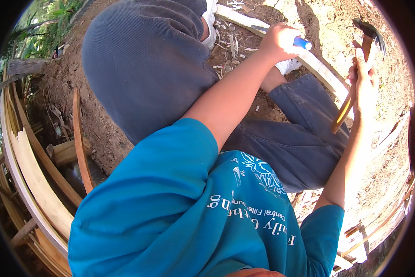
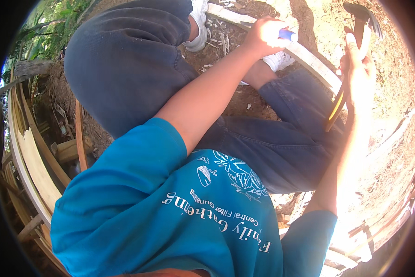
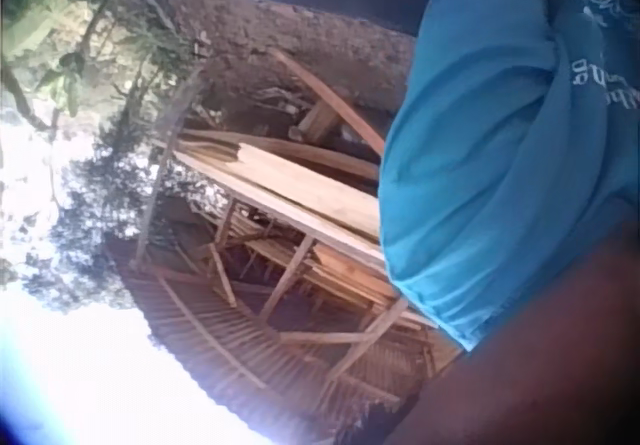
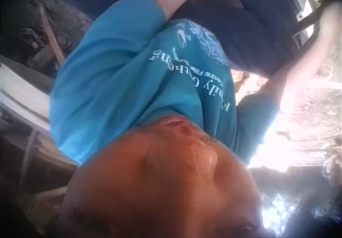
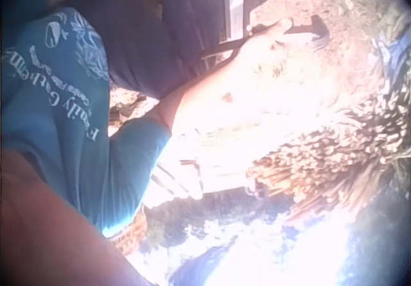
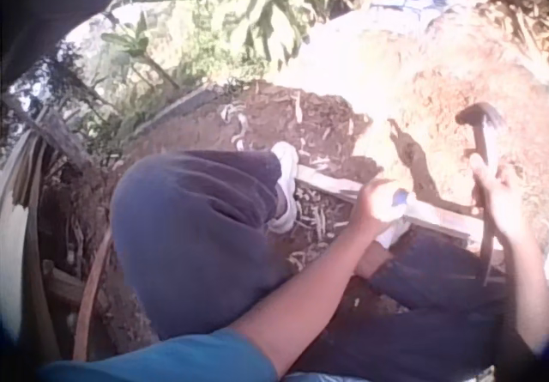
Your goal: The person uses a hand tool to shave and shape a thin piece of wood, repeatedly drawing the blade along the surface and turning the piece over to work on different sides.
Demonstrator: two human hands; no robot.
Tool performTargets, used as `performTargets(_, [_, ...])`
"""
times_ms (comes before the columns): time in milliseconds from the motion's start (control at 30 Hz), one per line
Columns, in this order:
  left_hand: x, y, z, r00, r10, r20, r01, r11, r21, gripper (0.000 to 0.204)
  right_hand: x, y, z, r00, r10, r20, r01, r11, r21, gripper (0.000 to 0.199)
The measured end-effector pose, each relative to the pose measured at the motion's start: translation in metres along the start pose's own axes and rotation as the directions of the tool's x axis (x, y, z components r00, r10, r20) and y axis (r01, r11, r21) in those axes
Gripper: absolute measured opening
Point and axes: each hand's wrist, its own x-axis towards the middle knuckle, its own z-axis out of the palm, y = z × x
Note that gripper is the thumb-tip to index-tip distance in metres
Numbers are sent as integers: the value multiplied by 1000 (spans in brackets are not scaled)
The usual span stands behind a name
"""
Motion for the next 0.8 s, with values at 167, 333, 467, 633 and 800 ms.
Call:
performTargets(167, [-3, -22, 12, 989, -140, -51, 135, 987, -88, 56, -58, 5, 49, 996, 92, -3, -71, 788, 612, 33])
performTargets(333, [7, -15, 1, 995, -58, 78, 45, 987, 152, 39, -98, 12, 92, 986, 165, 10, -137, 778, 614, 32])
performTargets(467, [12, -9, -8, 965, -114, 235, 62, 974, 219, 34, -100, 27, 106, 980, 189, 62, -189, 787, 587, 32])
performTargets(633, [12, -32, -13, 972, -15, 236, -29, 983, 182, 33, -97, 24, 110, 985, 88, 149, -162, 768, 619, 36])
performTargets(800, [14, -41, -14, 956, -113, 269, 39, 964, 264, 30, -89, 34, 116, 984, 45, 174, -147, 755, 639, 37])
